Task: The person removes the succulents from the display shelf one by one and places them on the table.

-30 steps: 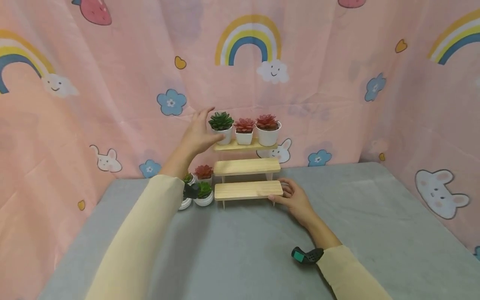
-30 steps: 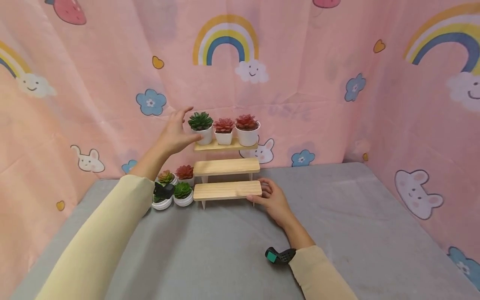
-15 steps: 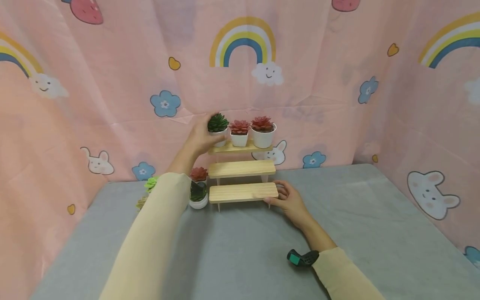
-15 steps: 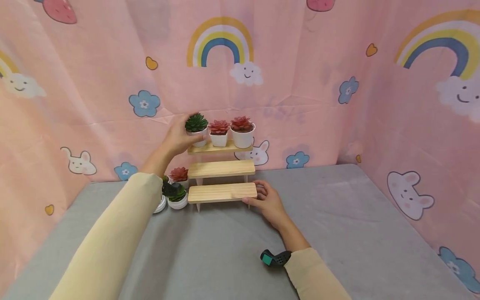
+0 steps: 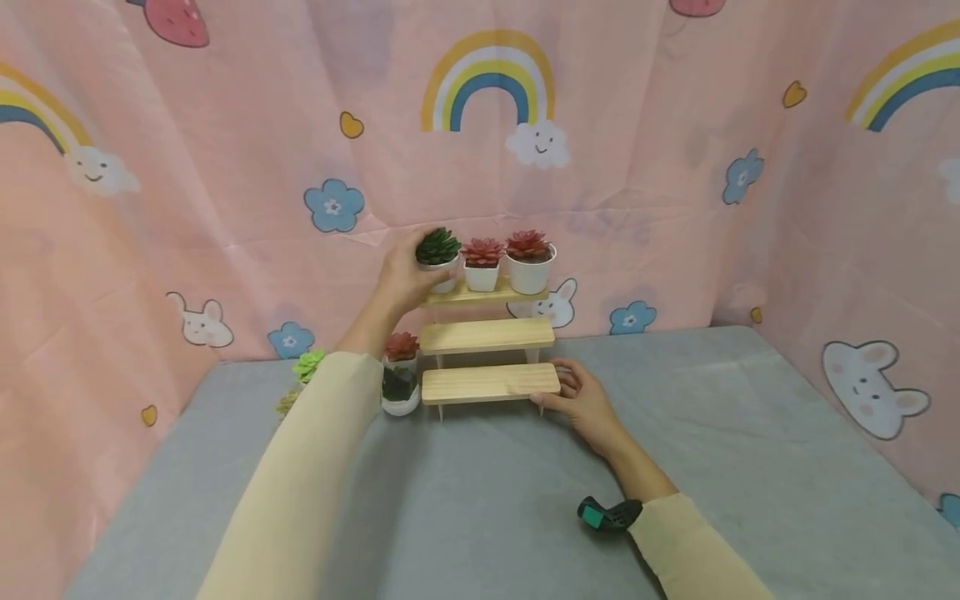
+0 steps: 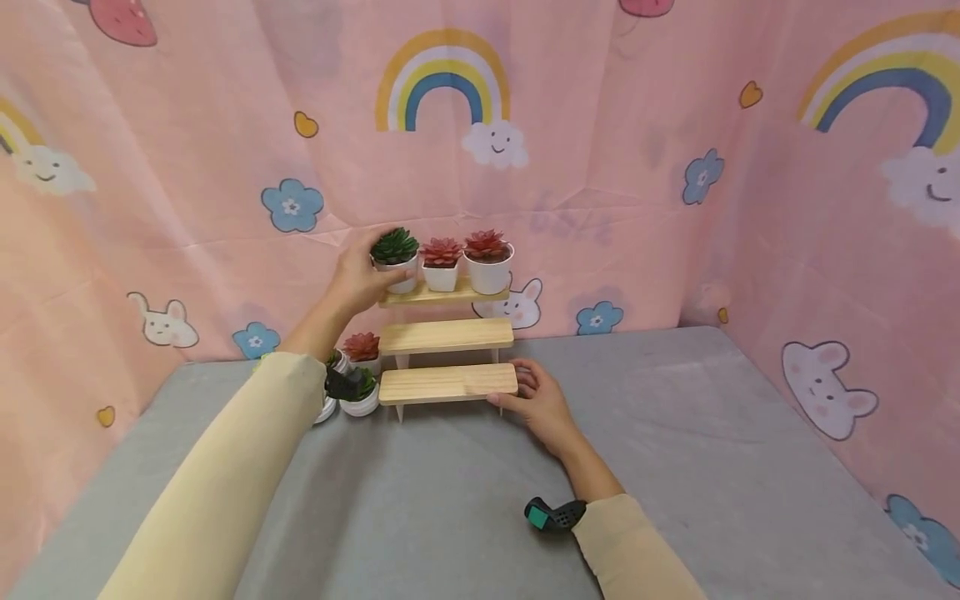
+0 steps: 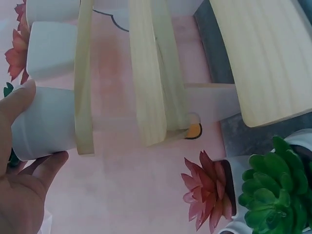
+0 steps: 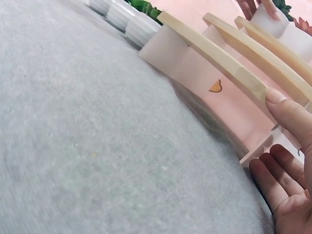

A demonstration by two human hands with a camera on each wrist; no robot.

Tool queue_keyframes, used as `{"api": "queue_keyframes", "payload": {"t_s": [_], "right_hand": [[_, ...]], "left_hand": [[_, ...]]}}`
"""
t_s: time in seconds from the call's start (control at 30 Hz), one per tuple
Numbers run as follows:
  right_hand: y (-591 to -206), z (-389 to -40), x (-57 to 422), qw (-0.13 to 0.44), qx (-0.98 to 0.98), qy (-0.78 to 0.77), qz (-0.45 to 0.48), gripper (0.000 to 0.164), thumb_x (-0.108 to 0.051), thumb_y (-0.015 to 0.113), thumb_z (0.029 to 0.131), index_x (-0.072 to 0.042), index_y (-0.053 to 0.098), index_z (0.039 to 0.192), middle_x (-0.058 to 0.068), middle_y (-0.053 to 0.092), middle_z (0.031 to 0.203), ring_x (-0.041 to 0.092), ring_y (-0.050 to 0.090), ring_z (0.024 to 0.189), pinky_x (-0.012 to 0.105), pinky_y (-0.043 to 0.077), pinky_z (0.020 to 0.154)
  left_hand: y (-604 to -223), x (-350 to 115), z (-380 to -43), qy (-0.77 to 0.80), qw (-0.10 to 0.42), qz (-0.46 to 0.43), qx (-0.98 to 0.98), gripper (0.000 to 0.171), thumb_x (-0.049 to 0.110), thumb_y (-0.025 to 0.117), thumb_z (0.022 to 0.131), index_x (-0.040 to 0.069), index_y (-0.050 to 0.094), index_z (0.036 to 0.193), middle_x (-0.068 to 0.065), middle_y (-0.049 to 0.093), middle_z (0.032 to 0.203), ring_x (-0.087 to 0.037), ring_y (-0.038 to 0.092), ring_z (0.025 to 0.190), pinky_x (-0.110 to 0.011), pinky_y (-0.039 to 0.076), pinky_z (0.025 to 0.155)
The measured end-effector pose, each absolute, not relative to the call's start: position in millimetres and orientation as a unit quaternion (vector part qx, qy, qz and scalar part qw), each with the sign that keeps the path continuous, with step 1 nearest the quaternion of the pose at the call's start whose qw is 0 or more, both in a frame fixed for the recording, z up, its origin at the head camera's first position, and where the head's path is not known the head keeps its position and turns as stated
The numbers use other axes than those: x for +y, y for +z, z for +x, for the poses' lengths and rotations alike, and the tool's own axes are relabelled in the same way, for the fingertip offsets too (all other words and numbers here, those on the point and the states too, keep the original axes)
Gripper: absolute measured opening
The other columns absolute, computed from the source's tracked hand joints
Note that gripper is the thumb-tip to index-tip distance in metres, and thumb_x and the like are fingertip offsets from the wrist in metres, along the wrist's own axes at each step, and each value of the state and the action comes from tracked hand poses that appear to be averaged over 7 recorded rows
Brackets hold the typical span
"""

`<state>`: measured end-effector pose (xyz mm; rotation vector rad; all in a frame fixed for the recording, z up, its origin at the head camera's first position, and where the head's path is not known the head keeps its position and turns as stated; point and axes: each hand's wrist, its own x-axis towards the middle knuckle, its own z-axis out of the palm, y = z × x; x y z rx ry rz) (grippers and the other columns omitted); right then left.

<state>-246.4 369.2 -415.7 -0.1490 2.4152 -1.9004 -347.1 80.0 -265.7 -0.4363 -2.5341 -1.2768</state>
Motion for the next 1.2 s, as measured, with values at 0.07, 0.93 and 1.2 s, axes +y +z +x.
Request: {"api": "queue_keyframes", "payload": {"t_s": [0.07, 0.93, 1.2], "right_hand": [[-414.8, -246.6, 369.1, 0.032, 0.783, -0.619, -0.049, 0.073, -0.015, 0.080, 0.087, -0.003, 0.040, 0.148, 0.025, 0.057, 0.140, 0.034, 0.059, 0.131, 0.014, 0.053, 0.084], [-413.6, -246.9, 369.8, 0.033, 0.794, -0.604, -0.055, 0.076, -0.017, 0.079, 0.089, -0.001, 0.037, 0.150, 0.026, 0.056, 0.142, 0.026, 0.061, 0.128, 0.011, 0.052, 0.083], [-414.0, -247.2, 369.4, 0.034, 0.797, -0.601, -0.054, 0.075, -0.017, 0.079, 0.089, -0.002, 0.038, 0.149, 0.025, 0.057, 0.141, 0.031, 0.059, 0.130, 0.011, 0.052, 0.083]], "left_hand": [[-265.2, 79.4, -343.8, -0.441, 0.135, -0.146, -0.875, 0.070, 0.015, 0.081, 0.086, 0.016, 0.050, 0.148, -0.013, 0.053, 0.149, -0.032, 0.054, 0.136, -0.047, 0.045, 0.115], [-291.9, 33.3, -210.8, -0.477, 0.153, -0.155, -0.851, 0.073, 0.009, 0.082, 0.084, 0.021, 0.050, 0.149, -0.012, 0.051, 0.146, -0.032, 0.059, 0.127, -0.048, 0.059, 0.095], [-327.1, 19.2, -188.3, -0.461, 0.143, -0.135, -0.865, 0.074, 0.008, 0.085, 0.080, 0.023, 0.053, 0.146, -0.009, 0.053, 0.148, -0.032, 0.060, 0.126, -0.048, 0.060, 0.094]]}}
